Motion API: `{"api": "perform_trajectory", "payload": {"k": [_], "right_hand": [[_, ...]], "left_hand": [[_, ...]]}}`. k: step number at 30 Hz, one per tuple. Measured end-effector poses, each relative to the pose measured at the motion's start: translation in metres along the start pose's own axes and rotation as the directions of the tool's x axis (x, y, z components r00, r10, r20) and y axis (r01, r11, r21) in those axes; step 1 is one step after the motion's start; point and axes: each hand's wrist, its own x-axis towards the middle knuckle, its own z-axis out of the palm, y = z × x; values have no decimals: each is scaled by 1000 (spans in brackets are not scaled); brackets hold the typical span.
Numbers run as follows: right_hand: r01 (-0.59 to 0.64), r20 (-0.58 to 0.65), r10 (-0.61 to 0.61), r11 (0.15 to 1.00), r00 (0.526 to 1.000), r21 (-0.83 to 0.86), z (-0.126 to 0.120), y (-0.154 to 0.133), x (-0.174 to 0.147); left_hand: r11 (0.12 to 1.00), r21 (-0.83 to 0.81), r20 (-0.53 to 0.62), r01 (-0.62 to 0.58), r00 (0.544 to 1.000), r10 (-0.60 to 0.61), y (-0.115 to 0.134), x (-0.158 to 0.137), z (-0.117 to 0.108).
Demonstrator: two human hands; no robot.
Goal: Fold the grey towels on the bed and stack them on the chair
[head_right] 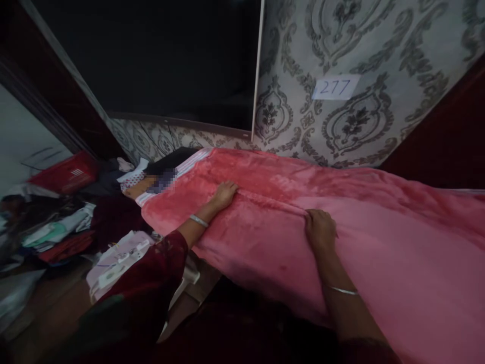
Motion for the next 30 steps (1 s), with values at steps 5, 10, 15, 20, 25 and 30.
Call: {"api": "perform_trajectory", "payload": {"k": [5,10,15,20,25,30], "right_hand": [[11,-15,-11,1000,1000,-19,5,3,-1],[14,10,-14,1000,1000,8,5,4,-1],[14,0,-14,999,1000,29,7,6,0],[49,-35,-47,997,998,52,9,8,0],[39,-32,-37,997,999,62,9,7,0],[4,-20,-3,997,1000,80,8,6,0]], "left_hand": [[999,-5,26,42,999,-42,-23,-5,-18],[936,56,-10,347,938,-347,-81,-6,-46],[736,105,-48,669,742,-668,-133,-9,-60],[617,96,-13,781,621,-784,-160,-9,-62],[590,67,21,805,590,-807,-175,-1,-64],[611,-9,7,791,611,-791,-184,1,-67]]}}
